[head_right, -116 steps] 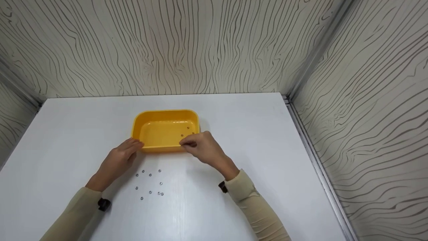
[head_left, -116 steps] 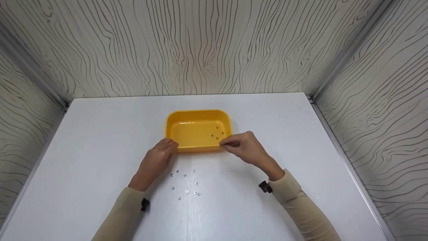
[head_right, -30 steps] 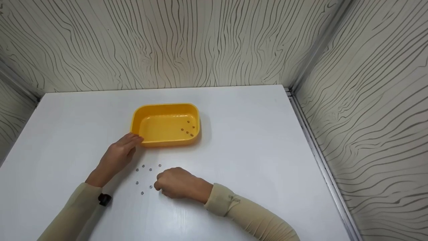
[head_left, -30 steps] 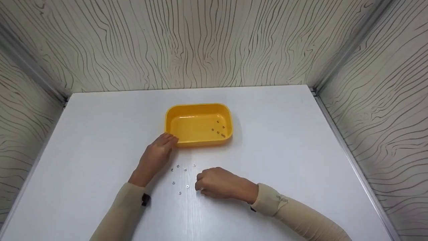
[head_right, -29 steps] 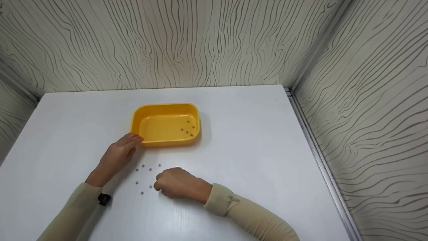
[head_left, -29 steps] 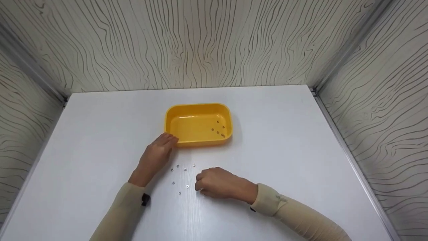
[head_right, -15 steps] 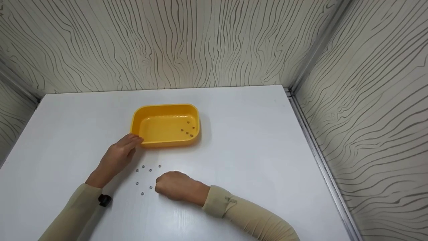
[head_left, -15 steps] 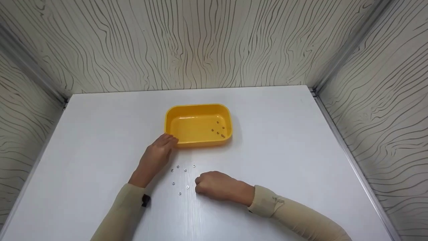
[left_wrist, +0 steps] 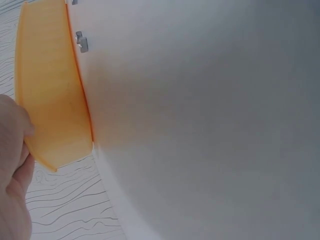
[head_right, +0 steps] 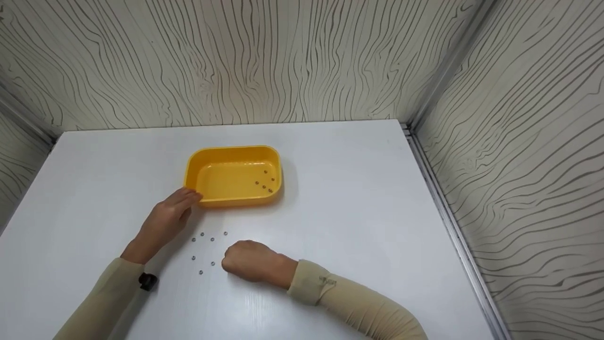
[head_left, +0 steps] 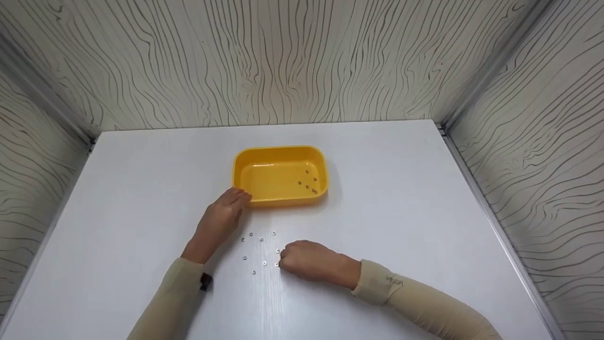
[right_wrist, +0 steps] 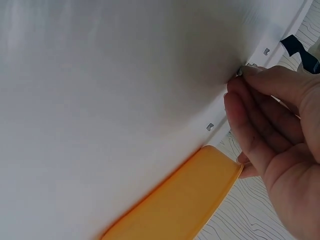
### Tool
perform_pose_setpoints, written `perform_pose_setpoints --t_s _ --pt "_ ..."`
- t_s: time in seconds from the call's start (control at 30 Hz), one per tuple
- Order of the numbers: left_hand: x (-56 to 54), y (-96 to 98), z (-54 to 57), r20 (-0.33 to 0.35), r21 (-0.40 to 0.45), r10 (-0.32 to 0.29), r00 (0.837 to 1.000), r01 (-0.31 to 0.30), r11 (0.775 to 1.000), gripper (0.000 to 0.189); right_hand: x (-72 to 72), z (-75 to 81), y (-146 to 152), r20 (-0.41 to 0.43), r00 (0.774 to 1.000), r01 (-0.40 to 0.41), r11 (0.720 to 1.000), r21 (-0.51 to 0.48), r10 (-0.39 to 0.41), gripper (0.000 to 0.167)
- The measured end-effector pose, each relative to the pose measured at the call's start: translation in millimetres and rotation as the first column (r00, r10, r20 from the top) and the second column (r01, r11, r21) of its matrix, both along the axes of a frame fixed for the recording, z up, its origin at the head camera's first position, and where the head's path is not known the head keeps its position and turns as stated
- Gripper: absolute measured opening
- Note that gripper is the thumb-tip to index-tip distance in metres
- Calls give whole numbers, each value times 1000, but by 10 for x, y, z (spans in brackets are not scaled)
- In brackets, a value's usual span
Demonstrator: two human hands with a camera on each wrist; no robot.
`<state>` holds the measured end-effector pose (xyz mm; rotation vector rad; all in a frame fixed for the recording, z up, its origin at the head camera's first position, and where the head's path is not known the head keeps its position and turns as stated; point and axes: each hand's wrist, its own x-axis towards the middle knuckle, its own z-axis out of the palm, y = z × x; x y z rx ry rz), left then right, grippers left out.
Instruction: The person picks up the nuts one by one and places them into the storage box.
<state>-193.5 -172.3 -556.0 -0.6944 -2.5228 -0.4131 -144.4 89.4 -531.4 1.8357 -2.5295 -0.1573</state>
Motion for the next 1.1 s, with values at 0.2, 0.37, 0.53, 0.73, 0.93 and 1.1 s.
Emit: perform_pose_setpoints --t_s 0.2,0.37,0.53,0.73,0.93,1.1 --pt "-18 -5 6 -25 19 -17 1000 17 1000 27 9 14 -9 4 1000 11 1000 25 -11 19" --pt "-28 -4 14 -28 19 -18 999 19 1000 27 29 18 -4 -26 1000 -5 1000 17 6 19" --pt "-17 -2 -19 -12 -7 5 1000 -5 1000 27 57 18 7 -64 998 -5 1000 14 6 18" --pt "-10 -8 -40 -27 -16 2 1000 -2 1000 26 52 58 -1 -44 999 12 1000 26 -11 17" --pt "-13 -12 -44 -33 3 -10 999 10 1000 27 23 100 4 -22 1000 12 1000 -6 -13 17" --pt "-11 -16 -48 -49 8 -17 999 18 1000 28 -17 123 15 52 999 14 999 -50 -12 19"
